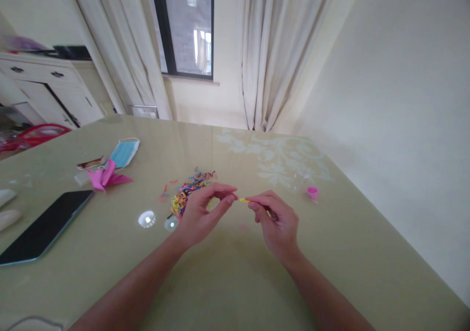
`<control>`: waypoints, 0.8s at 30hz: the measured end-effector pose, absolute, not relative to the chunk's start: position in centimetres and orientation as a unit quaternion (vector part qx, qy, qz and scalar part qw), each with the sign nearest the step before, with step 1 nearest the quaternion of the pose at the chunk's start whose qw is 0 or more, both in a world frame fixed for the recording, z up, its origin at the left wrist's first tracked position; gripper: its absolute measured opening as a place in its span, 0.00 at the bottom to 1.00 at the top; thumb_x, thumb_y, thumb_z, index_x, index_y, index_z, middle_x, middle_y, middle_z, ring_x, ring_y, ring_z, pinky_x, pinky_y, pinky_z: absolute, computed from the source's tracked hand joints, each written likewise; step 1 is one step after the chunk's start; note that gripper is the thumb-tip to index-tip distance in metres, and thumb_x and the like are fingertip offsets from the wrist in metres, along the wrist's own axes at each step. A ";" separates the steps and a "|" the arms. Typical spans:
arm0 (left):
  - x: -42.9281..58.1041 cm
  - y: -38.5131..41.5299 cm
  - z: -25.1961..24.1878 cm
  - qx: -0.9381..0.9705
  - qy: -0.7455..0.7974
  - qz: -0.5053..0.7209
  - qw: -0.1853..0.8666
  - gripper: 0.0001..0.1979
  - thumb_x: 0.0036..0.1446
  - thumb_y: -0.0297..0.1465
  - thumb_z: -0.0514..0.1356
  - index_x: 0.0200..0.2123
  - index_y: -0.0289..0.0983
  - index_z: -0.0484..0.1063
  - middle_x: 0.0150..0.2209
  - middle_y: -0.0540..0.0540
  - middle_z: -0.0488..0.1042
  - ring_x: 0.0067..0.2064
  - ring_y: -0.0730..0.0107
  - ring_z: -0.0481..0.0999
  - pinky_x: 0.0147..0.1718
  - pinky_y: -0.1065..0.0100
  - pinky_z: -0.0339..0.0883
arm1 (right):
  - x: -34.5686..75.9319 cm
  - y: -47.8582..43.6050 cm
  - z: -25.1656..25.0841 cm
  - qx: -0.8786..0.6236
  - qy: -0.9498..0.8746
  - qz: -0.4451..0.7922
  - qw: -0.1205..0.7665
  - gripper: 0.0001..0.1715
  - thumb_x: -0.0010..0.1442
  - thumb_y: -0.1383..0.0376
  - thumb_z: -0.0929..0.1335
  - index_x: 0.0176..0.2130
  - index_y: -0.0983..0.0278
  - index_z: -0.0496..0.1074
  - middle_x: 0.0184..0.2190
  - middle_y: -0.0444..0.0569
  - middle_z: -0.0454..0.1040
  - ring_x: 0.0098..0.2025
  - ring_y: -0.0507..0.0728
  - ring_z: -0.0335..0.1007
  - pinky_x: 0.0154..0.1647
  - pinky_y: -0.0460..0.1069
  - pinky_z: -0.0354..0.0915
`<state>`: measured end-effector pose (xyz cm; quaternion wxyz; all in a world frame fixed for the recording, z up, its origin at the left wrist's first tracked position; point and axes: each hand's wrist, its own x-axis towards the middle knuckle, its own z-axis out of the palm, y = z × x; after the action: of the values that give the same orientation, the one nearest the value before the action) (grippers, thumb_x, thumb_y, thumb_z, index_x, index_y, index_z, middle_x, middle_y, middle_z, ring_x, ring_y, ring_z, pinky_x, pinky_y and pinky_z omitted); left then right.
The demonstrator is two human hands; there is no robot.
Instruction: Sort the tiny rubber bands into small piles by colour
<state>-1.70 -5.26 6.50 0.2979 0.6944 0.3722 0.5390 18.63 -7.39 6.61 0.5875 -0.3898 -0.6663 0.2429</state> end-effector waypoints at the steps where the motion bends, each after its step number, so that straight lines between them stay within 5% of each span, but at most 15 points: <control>1: -1.9 -4.9 6.5 0.704 0.398 0.525 0.264 0.12 0.69 0.36 0.61 0.50 0.39 0.80 0.41 0.43 0.83 0.38 0.66 0.81 0.40 0.66 0.76 | 18.7 -7.3 6.5 -0.390 -0.660 0.250 0.592 0.08 0.69 0.61 0.73 0.42 0.57 0.85 0.30 0.46 0.77 0.25 0.51 0.69 0.27 0.47 0.68; 6: -3.3 -3.2 5.8 0.765 0.529 0.353 0.108 0.10 0.67 0.29 0.58 0.44 0.41 0.81 0.43 0.44 0.83 0.40 0.61 0.81 0.46 0.60 0.73 | 19.0 -6.9 5.9 -0.399 -0.642 0.270 0.596 0.10 0.71 0.59 0.71 0.42 0.58 0.85 0.31 0.47 0.76 0.24 0.50 0.67 0.26 0.47 0.66; 14: -4.1 -2.8 4.0 0.798 0.553 0.196 0.138 0.04 0.56 0.31 0.70 0.36 0.42 0.81 0.41 0.44 0.83 0.47 0.52 0.81 0.47 0.57 0.70 | 20.5 -4.0 4.7 -0.469 -0.661 0.210 0.547 0.14 0.69 0.55 0.71 0.42 0.60 0.85 0.32 0.49 0.79 0.30 0.54 0.71 0.32 0.49 0.69; 24: -3.6 -2.7 4.2 0.805 0.546 0.172 0.153 0.05 0.60 0.26 0.63 0.33 0.40 0.78 0.39 0.43 0.82 0.44 0.53 0.80 0.45 0.57 0.69 | 21.4 -0.6 1.9 -0.543 -0.713 0.147 0.417 0.17 0.70 0.55 0.69 0.41 0.62 0.85 0.36 0.53 0.84 0.31 0.57 0.76 0.38 0.51 0.72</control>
<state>-3.59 -2.69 4.16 0.1530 0.8054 0.5463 0.1719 21.41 -0.61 1.88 0.4171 -0.5434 -0.7134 0.1474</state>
